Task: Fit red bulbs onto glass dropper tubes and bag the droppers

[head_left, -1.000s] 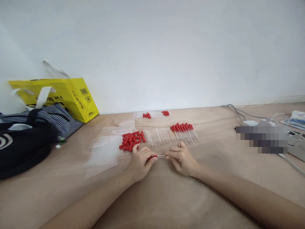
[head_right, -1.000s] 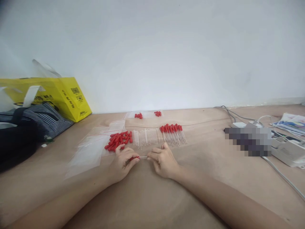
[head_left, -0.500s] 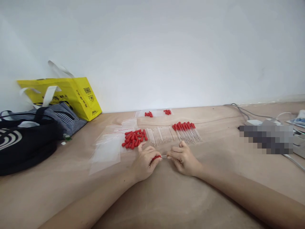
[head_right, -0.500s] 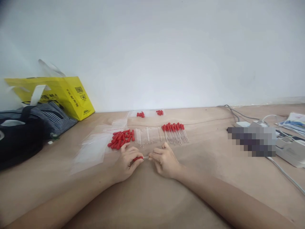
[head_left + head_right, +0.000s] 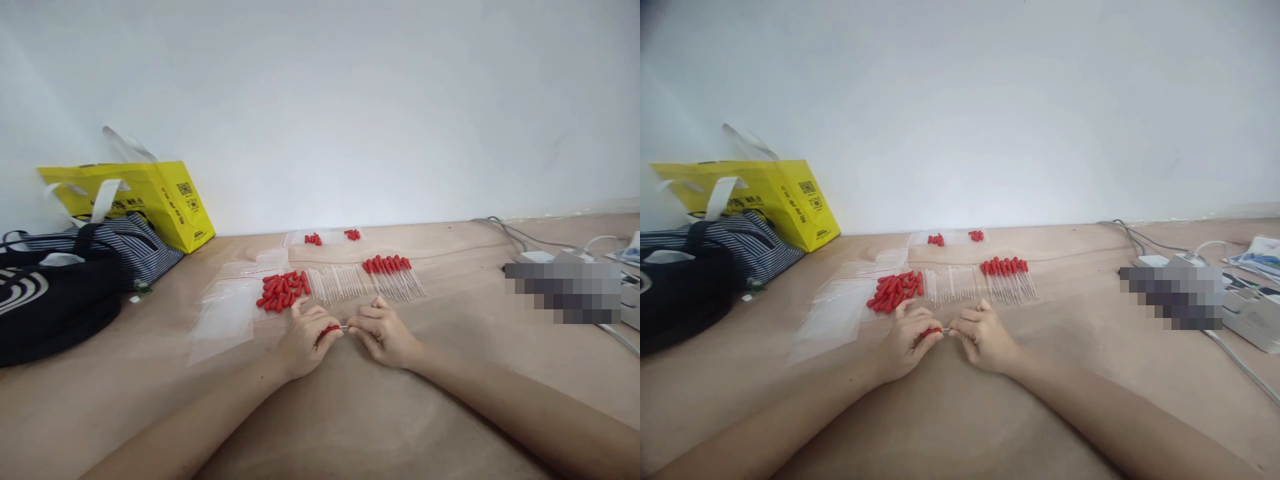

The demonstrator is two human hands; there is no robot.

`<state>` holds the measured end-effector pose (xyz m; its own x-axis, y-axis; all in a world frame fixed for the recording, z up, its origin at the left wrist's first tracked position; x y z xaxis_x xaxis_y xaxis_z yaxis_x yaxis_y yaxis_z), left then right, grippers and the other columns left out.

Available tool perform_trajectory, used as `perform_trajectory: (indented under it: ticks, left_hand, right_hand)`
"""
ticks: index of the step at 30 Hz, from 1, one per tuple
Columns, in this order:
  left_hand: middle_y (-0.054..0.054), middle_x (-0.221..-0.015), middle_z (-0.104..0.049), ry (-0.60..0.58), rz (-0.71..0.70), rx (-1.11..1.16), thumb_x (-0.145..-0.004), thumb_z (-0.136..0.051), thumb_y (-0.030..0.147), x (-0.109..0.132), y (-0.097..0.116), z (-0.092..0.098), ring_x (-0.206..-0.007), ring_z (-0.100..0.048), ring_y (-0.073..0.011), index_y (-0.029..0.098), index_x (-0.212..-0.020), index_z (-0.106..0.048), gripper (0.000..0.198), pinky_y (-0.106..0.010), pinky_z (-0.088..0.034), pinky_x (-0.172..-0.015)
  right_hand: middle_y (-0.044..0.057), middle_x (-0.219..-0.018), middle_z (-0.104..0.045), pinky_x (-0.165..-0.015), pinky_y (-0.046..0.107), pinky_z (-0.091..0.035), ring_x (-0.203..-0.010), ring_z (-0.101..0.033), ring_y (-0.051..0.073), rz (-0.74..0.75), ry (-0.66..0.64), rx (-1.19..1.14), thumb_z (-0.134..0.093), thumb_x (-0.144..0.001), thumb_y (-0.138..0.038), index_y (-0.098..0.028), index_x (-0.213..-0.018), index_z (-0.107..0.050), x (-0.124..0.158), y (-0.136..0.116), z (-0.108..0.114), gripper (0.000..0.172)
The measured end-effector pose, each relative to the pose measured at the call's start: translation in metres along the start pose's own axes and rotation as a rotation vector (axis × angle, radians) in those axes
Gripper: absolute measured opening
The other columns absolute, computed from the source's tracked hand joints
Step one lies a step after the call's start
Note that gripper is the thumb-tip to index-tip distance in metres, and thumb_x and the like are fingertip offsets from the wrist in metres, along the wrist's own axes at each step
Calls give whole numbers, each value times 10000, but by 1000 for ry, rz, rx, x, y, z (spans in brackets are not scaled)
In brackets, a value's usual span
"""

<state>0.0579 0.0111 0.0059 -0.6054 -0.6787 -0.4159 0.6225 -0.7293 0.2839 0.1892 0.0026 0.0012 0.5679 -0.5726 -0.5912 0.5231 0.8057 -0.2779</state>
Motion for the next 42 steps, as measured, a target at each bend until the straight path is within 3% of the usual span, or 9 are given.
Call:
perform_trajectory:
  ticks: [6,12,15,18,21,27,33,42]
  left_hand:
    - [52,-691,-620,52,33,-14,-805,-483,310,2,-9,8,-777,-535,-138,234,-781,-574,121,-427,-94,-934]
    - [51,-661,-623,64,31,-37,-804,-480,307,3,-8,11,-767,-530,-143,239,-741,-591,145,-436,-95,-937]
    - [29,-782,-638,107,69,-75,-789,-496,338,3,-9,14,-829,-524,-166,254,-829,-591,134,-442,-105,-935]
    - [-12,-935,-613,203,156,-133,-772,-512,359,3,-16,18,-917,-496,-194,244,-1006,-530,260,-429,-167,-908]
    - [-20,-941,-605,230,203,-176,-781,-496,341,4,-20,18,-932,-487,-202,238,-1014,-515,256,-419,-201,-885]
    - [-18,-913,-602,228,214,-217,-781,-488,331,4,-22,17,-939,-483,-210,248,-944,-543,191,-432,-190,-898]
    - [-13,-874,-600,261,242,-243,-772,-504,308,4,-27,17,-931,-482,-205,245,-850,-568,119,-442,-191,-894]
    - [-13,-882,-597,273,231,-245,-762,-519,293,4,-28,16,-929,-478,-204,247,-751,-592,87,-458,-176,-903]
  right_hand:
    - [11,-752,-602,-652,269,-253,-671,-495,95,-1,0,-20,-407,-847,-210,-177,-885,-588,4,13,5,188]
    - [25,-708,-592,-627,286,-237,-670,-445,136,41,25,226,-445,-821,-234,-196,-851,-624,7,15,11,185]
    - [28,-685,-590,-617,286,-236,-666,-433,144,28,23,276,-437,-816,-220,-187,-811,-631,7,15,11,197]
    - [30,-704,-603,-621,288,-237,-683,-451,153,-140,104,317,-430,-812,-226,-190,-808,-630,7,30,15,203]
    - [35,-730,-624,-633,293,-235,-727,-483,173,-373,177,393,-433,-797,-230,-193,-834,-623,4,52,18,197]
    - [51,-726,-637,-713,321,-231,-769,-519,206,-689,98,547,-432,-763,-252,-172,-898,-576,-17,86,13,213]
    - [61,-796,-638,-732,344,-215,-802,-515,212,-755,-24,573,-424,-735,-220,-192,-794,-593,-31,94,5,181]
    - [92,-816,-626,-759,375,-229,-846,-506,231,-823,-129,563,-383,-762,-276,-177,-723,-637,-36,96,4,275]
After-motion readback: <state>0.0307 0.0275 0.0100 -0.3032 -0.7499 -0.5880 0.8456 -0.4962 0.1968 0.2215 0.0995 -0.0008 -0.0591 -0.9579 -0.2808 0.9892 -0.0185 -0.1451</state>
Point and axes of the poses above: each hand's wrist, its own x-axis away from the middle knuckle, its own z-axis out of the back of the hand, y = z × x, the point moved 5 cm from there along -x, towards the middle knuckle
